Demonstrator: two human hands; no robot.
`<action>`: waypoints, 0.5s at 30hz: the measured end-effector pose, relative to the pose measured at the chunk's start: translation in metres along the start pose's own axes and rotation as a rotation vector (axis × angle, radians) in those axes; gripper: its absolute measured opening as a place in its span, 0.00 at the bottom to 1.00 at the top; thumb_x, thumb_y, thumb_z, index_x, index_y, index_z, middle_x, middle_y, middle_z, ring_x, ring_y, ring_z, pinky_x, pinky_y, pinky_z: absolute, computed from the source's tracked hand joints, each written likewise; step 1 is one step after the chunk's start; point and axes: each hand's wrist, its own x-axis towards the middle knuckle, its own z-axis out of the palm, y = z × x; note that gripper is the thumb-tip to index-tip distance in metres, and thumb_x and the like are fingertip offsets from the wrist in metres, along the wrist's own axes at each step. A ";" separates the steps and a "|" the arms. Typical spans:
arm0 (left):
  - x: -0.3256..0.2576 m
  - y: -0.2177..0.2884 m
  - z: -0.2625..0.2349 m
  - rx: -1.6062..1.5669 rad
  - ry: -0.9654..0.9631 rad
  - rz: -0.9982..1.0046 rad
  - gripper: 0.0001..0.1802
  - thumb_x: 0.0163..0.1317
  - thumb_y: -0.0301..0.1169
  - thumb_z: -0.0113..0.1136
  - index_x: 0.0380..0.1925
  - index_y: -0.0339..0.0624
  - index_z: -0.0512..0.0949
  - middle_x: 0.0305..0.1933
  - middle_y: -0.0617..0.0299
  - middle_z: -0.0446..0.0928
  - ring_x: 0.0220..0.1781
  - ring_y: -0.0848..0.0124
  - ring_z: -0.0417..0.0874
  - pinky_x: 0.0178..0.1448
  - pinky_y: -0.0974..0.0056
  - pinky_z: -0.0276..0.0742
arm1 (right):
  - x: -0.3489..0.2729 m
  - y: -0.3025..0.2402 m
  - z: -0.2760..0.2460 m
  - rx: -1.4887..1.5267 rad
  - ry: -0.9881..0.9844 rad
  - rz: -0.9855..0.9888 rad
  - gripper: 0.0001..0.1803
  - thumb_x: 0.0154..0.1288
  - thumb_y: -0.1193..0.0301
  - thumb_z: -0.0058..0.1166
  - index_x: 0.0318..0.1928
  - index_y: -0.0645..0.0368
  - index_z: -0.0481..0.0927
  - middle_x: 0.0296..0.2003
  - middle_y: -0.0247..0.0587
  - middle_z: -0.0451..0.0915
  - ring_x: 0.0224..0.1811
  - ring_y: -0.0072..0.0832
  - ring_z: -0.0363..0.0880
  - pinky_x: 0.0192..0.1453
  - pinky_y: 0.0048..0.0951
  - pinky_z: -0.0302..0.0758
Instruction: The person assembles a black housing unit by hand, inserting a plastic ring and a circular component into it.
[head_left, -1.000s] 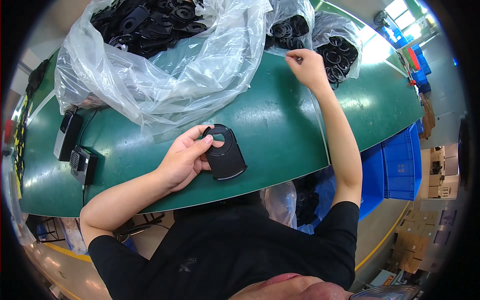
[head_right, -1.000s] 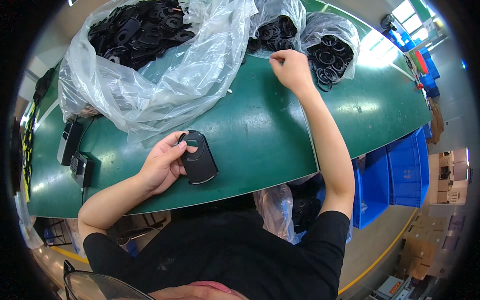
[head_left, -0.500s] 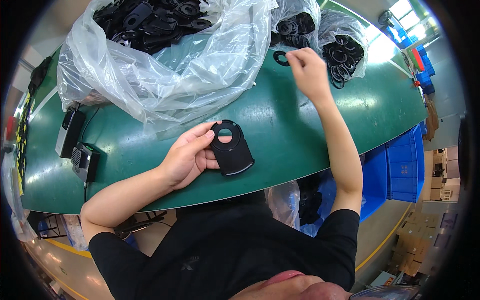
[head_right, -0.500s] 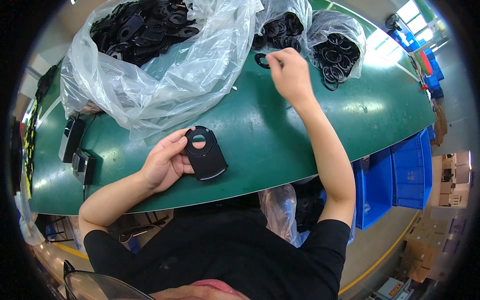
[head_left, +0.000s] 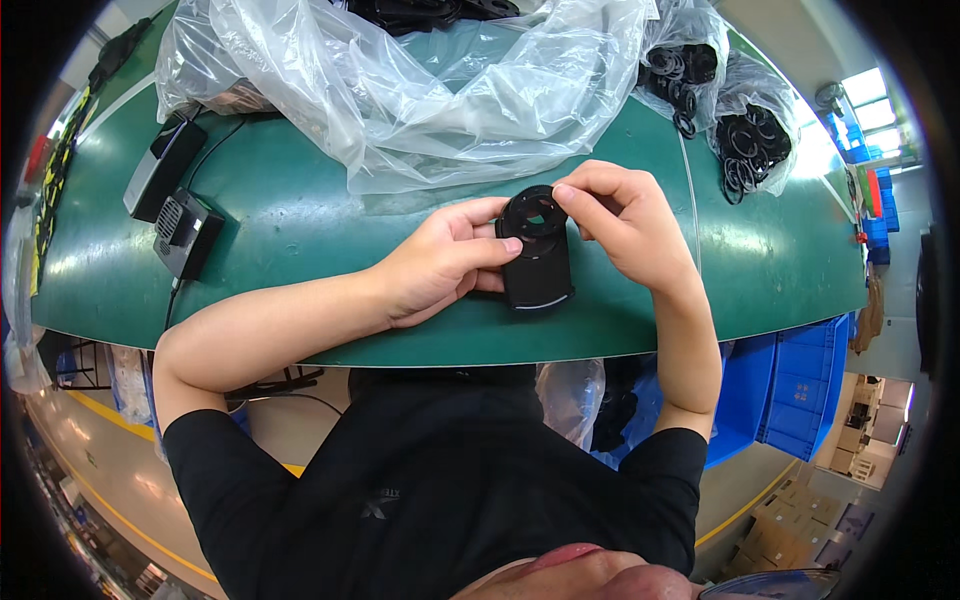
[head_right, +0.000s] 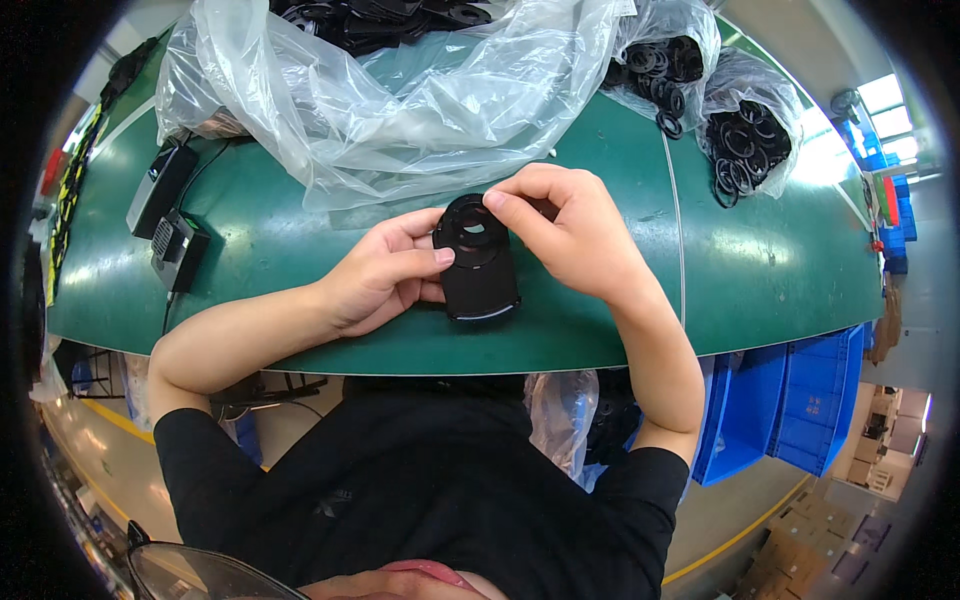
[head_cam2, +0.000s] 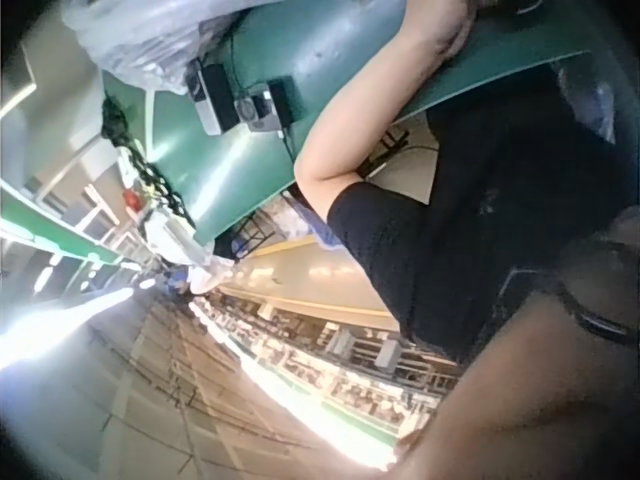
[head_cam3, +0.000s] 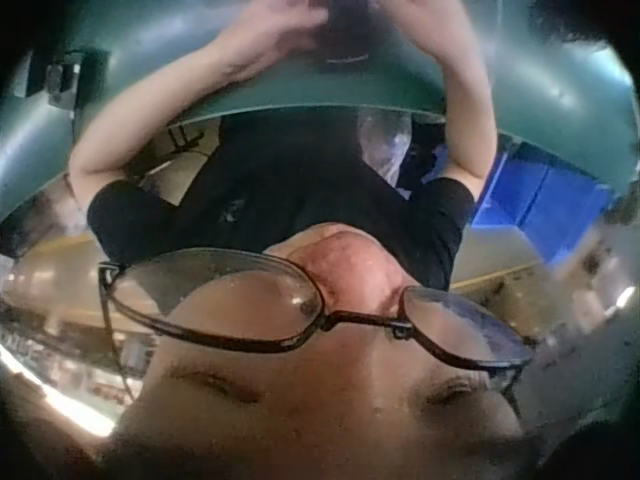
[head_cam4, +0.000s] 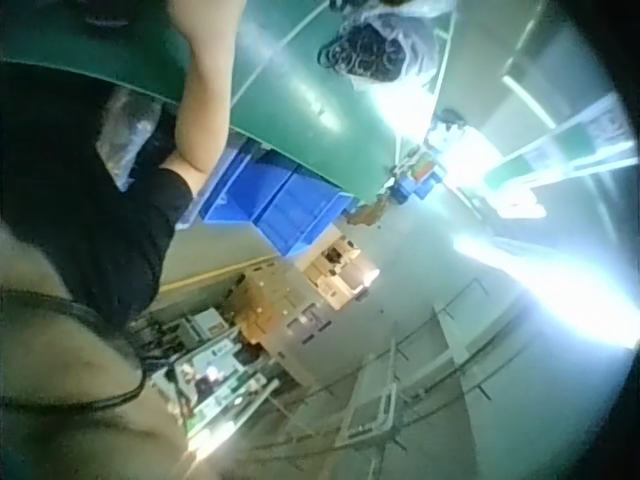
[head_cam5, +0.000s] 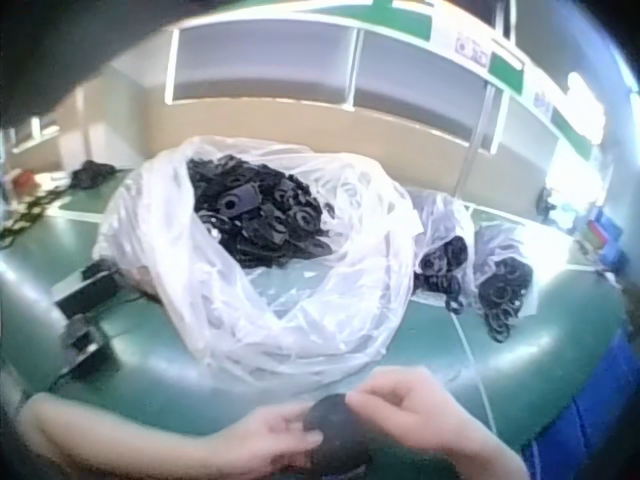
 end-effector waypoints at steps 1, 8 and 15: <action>0.000 0.000 0.000 -0.003 0.001 0.000 0.23 0.63 0.28 0.51 0.58 0.37 0.62 0.54 0.59 0.71 0.53 0.69 0.75 0.57 0.59 0.73 | 0.000 0.002 0.001 -0.009 0.036 -0.004 0.10 0.61 0.71 0.54 0.34 0.67 0.80 0.23 0.29 0.75 0.24 0.11 0.67 0.27 0.16 0.64; 0.001 -0.002 0.001 0.049 0.045 0.001 0.23 0.63 0.28 0.52 0.58 0.38 0.62 0.53 0.60 0.72 0.52 0.71 0.76 0.56 0.61 0.74 | -0.003 0.013 0.003 0.109 -0.032 0.076 0.08 0.59 0.72 0.56 0.36 0.65 0.80 0.24 0.28 0.75 0.25 0.10 0.67 0.29 0.15 0.66; 0.002 -0.002 0.004 0.055 0.042 0.022 0.21 0.64 0.28 0.50 0.57 0.38 0.63 0.52 0.61 0.73 0.52 0.72 0.76 0.55 0.61 0.74 | -0.005 0.017 0.009 0.060 0.155 -0.026 0.11 0.57 0.74 0.59 0.39 0.68 0.79 0.29 0.33 0.78 0.28 0.12 0.72 0.31 0.15 0.70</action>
